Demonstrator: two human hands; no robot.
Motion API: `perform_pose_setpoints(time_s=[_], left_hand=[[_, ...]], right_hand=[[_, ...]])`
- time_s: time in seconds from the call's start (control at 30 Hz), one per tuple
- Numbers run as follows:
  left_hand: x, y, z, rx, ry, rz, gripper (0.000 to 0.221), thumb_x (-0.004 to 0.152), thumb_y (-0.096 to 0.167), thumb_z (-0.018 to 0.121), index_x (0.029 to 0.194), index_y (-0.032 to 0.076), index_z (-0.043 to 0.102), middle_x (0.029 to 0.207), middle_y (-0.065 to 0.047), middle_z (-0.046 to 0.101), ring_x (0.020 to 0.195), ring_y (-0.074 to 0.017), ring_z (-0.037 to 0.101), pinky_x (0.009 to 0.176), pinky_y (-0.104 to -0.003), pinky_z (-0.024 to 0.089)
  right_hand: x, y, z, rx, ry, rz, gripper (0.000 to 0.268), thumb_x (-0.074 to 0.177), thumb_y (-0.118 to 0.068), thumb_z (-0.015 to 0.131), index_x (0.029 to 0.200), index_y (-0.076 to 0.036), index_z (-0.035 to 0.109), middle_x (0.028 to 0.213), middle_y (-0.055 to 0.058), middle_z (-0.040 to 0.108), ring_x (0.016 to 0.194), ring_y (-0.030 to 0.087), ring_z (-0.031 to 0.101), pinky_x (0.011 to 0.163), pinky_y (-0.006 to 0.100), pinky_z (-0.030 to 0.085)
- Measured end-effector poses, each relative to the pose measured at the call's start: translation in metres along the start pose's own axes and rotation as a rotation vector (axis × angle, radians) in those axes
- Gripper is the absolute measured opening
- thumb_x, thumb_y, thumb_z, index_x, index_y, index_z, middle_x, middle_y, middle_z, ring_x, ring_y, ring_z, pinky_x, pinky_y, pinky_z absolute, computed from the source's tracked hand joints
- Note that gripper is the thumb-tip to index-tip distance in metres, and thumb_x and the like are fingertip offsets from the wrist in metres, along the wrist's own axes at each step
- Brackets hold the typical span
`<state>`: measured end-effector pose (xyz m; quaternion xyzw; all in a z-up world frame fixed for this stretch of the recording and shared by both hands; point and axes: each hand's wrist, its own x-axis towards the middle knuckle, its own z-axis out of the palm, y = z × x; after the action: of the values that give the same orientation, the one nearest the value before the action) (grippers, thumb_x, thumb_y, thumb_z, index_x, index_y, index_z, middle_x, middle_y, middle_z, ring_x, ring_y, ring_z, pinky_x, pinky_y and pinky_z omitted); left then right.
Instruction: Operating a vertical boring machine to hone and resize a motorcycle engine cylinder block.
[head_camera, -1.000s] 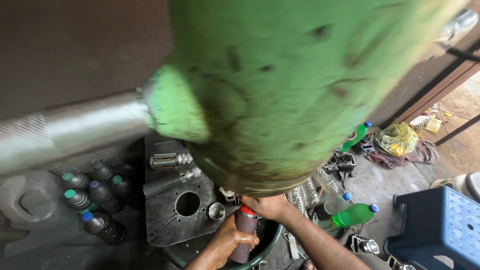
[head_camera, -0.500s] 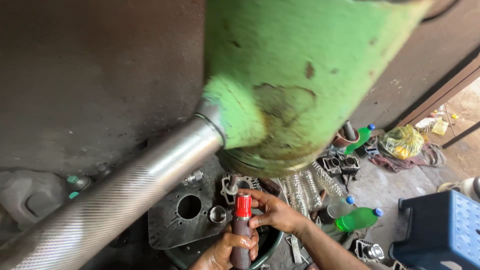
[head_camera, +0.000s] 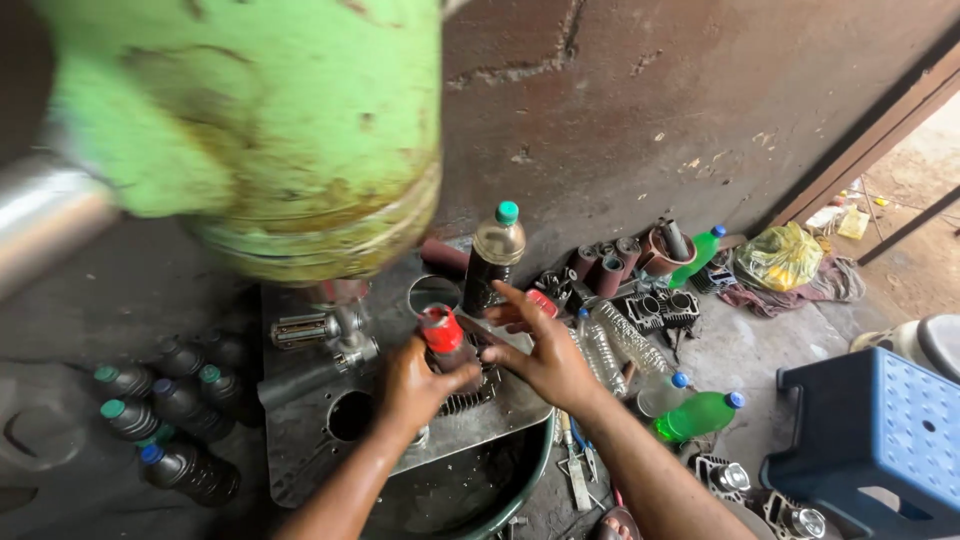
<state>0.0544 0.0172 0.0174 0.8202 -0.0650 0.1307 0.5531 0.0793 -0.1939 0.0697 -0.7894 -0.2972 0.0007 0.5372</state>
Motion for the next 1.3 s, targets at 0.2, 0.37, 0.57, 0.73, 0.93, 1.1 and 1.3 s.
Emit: perform_pose_setpoints(time_s=[0.2, 0.37, 0.57, 0.73, 0.93, 1.1, 1.3], left_hand=[[0.009, -0.043, 0.014, -0.12, 0.043, 0.087, 0.052, 0.067, 0.014, 0.093, 0.11, 0.005, 0.066, 0.104, -0.012, 0.077, 0.096, -0.0249, 0.075, 0.085, -0.037, 0.057], [-0.009, -0.051, 0.009, -0.158, -0.022, 0.088, 0.05, 0.073, 0.009, 0.09, 0.117, 0.007, 0.067, 0.11, -0.011, 0.079, 0.098, -0.0234, 0.078, 0.087, -0.036, 0.061], [-0.002, -0.041, -0.006, -0.018, -0.202, 0.346, 0.058, 0.072, 0.011, 0.089, 0.122, 0.009, 0.06, 0.11, -0.013, 0.077, 0.097, -0.034, 0.076, 0.081, -0.041, 0.061], [0.025, -0.033, -0.004, 0.17, -0.402, 0.116, 0.061, 0.07, 0.021, 0.091, 0.122, 0.012, 0.061, 0.104, -0.014, 0.078, 0.097, -0.0366, 0.076, 0.082, -0.043, 0.059], [0.028, -0.079, 0.018, 0.199, -0.429, -0.047, 0.097, 0.064, 0.036, 0.092, 0.143, 0.007, 0.044, 0.132, -0.019, 0.06, 0.125, -0.0346, 0.059, 0.102, -0.045, 0.047], [0.021, -0.1, 0.021, 0.145, -0.409, -0.1, 0.098, 0.07, 0.036, 0.088, 0.148, 0.004, 0.039, 0.145, -0.02, 0.05, 0.135, -0.0353, 0.048, 0.109, -0.049, 0.041], [0.015, -0.186, 0.049, -0.138, -0.409, -0.092, 0.065, 0.085, 0.025, 0.075, 0.141, 0.005, 0.052, 0.144, -0.016, 0.057, 0.131, -0.0316, 0.053, 0.111, -0.049, 0.046]], right_hand=[[0.001, 0.034, -0.014, -0.095, 0.186, 0.178, 0.076, 0.082, -0.015, 0.083, 0.147, -0.007, 0.046, 0.114, 0.007, 0.072, 0.102, 0.018, 0.07, 0.09, 0.033, 0.058], [-0.004, 0.036, -0.015, -0.129, 0.209, 0.19, 0.068, 0.083, -0.013, 0.082, 0.144, -0.007, 0.05, 0.109, 0.007, 0.073, 0.097, 0.017, 0.072, 0.088, 0.033, 0.058], [-0.007, 0.042, 0.005, -0.199, 0.044, 0.265, 0.061, 0.087, -0.006, 0.071, 0.143, -0.009, 0.05, 0.112, 0.008, 0.074, 0.102, 0.023, 0.073, 0.091, 0.037, 0.059], [-0.023, 0.049, 0.024, -0.307, -0.089, 0.137, 0.074, 0.076, 0.009, 0.058, 0.147, -0.007, 0.044, 0.127, 0.015, 0.069, 0.122, 0.033, 0.063, 0.104, 0.043, 0.05], [-0.026, 0.068, 0.022, -0.354, -0.194, 0.171, 0.079, 0.074, 0.011, 0.055, 0.15, -0.007, 0.041, 0.136, 0.013, 0.066, 0.132, 0.037, 0.054, 0.112, 0.044, 0.042], [-0.01, 0.048, 0.015, -0.492, -0.019, 0.078, 0.061, 0.084, -0.004, 0.066, 0.144, -0.008, 0.052, 0.14, 0.014, 0.062, 0.133, 0.037, 0.056, 0.114, 0.045, 0.044], [0.02, 0.039, 0.025, -0.684, -0.134, -0.058, 0.053, 0.09, -0.035, 0.071, 0.138, -0.019, 0.059, 0.145, 0.007, 0.062, 0.135, 0.029, 0.055, 0.116, 0.045, 0.039]])
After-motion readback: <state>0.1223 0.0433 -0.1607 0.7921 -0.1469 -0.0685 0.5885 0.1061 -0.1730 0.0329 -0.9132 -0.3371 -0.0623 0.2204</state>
